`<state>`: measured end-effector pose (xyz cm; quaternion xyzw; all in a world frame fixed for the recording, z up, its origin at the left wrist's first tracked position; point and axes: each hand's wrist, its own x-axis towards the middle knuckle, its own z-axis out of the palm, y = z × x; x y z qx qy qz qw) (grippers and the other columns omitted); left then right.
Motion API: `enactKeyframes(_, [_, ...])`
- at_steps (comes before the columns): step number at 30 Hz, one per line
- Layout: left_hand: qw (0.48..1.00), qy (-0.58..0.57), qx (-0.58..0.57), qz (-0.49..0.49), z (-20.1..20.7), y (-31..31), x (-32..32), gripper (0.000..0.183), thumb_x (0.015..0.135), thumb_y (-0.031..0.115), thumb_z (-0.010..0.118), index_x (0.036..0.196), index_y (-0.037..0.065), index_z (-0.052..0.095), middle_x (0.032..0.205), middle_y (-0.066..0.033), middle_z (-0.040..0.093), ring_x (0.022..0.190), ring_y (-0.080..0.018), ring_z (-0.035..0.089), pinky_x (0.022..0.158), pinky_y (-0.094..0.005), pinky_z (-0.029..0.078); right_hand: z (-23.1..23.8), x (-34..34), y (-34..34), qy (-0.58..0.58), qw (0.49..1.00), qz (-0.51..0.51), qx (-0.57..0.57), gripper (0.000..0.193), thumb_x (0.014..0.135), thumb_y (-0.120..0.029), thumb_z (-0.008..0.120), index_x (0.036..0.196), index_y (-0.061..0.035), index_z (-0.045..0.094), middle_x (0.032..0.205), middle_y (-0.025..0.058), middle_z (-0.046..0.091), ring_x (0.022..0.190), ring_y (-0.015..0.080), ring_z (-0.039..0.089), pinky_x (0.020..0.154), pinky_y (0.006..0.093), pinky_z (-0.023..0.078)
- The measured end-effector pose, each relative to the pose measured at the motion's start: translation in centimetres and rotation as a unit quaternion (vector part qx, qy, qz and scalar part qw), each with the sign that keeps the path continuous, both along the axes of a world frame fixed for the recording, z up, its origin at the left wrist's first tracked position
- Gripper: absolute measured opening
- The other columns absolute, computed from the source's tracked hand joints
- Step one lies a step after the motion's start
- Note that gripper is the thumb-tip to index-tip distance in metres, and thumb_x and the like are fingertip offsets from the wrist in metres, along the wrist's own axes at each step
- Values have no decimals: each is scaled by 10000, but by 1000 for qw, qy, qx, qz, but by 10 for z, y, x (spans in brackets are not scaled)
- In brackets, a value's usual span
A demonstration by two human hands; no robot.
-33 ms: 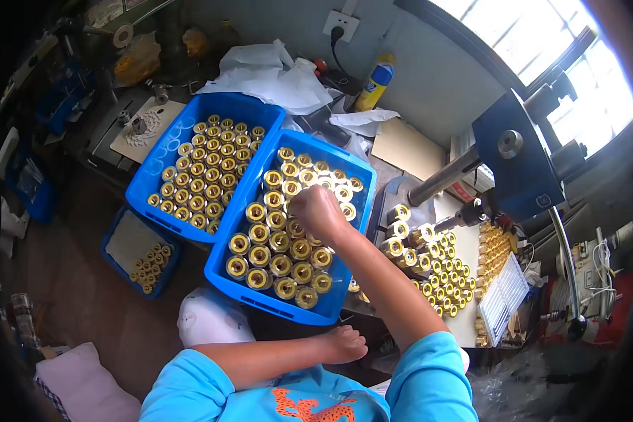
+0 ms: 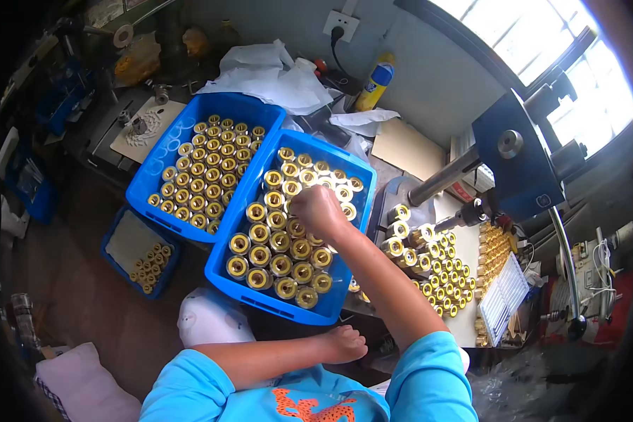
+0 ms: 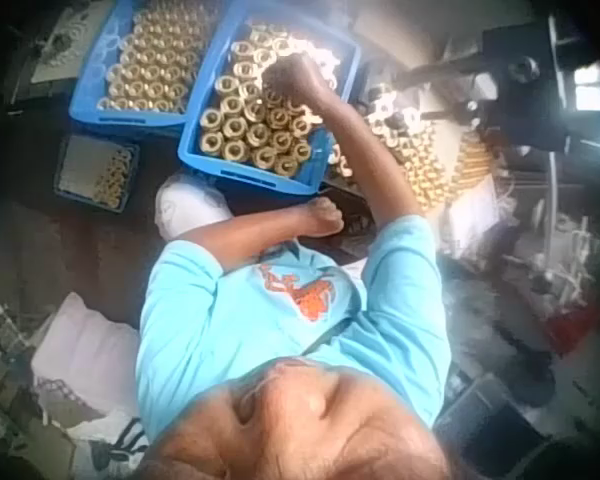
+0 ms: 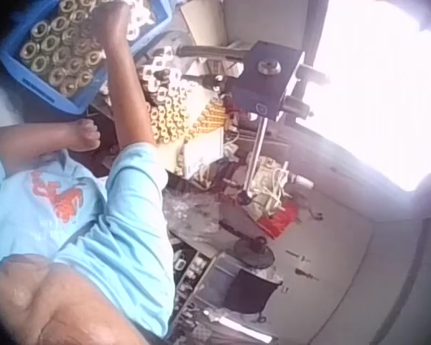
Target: The person sorts and arranges small gold-colored metal parts by hand, taking them from a blue bin and placing them onto a workbench.
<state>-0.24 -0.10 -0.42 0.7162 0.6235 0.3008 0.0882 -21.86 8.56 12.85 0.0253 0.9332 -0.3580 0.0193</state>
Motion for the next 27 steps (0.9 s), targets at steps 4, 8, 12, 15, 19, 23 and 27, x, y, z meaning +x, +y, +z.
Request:
enactKeyframes(4, [999, 3, 37, 6, -6, 0, 0, 83, 732, 152, 576, 676, 94, 558, 718, -69, 549, 741, -258, 593, 646, -403, 444, 1, -1, -1, 4, 1000, -1, 28, 122, 750, -81, 666, 813, 9, 718, 770, 217, 680, 707, 347, 669, 677, 428, 522])
enactKeyframes(8, [999, 16, 45, 19, -7, 0, 3, 91, 719, 151, 581, 651, 106, 540, 698, -60, 534, 709, -249, 580, 618, -396, 427, -11, 0, 1, 49, 995, 13, 89, 139, 739, -80, 704, 852, -1, 720, 840, 209, 692, 791, 356, 671, 717, 419, 527])
enactKeyframes(12, [999, 10, 35, 17, -4, -2, 3, 95, 709, 147, 585, 643, 107, 531, 693, -56, 532, 706, -245, 578, 620, -393, 426, 2, -3, -3, -25, 997, 11, 74, 153, 726, -86, 723, 851, 1, 713, 852, 201, 700, 812, 356, 675, 733, 413, 530])
enactKeyframes(15, [999, 18, 22, 16, 0, -1, 2, 81, 705, 143, 587, 647, 107, 542, 694, -55, 538, 712, -244, 582, 630, -389, 435, 10, -5, 1, -44, 997, 17, 53, 141, 727, -90, 725, 834, 1, 708, 850, 206, 698, 817, 353, 677, 731, 409, 530])
enactKeyframes(19, [1000, 6, 11, 18, 0, -1, 3, 71, 707, 141, 587, 655, 103, 556, 699, -54, 547, 721, -245, 588, 644, -386, 445, 5, 3, -5, -11, 998, 12, 67, 148, 727, -91, 722, 834, 7, 695, 852, 207, 696, 818, 355, 676, 726, 410, 530])
enactKeyframes(23, [999, 22, 13, 24, 3, -4, 7, 76, 712, 142, 587, 661, 90, 567, 711, -61, 561, 737, -251, 596, 665, -389, 452, -6, 4, -4, 86, 990, 29, 105, 155, 744, -118, 701, 852, -10, 680, 819, 188, 685, 795, 358, 670, 722, 413, 530])
enactKeyframes(27, [995, 5, -93, -40, 12, -2, 2, 103, 759, 148, 568, 705, 61, 582, 786, -102, 591, 814, -286, 603, 726, -419, 468, 4, -34, 5, 75, 993, -88, -14, 174, 727, -168, 705, 820, -23, 685, 764, 145, 665, 732, 244, 659, 694, 357, 517])
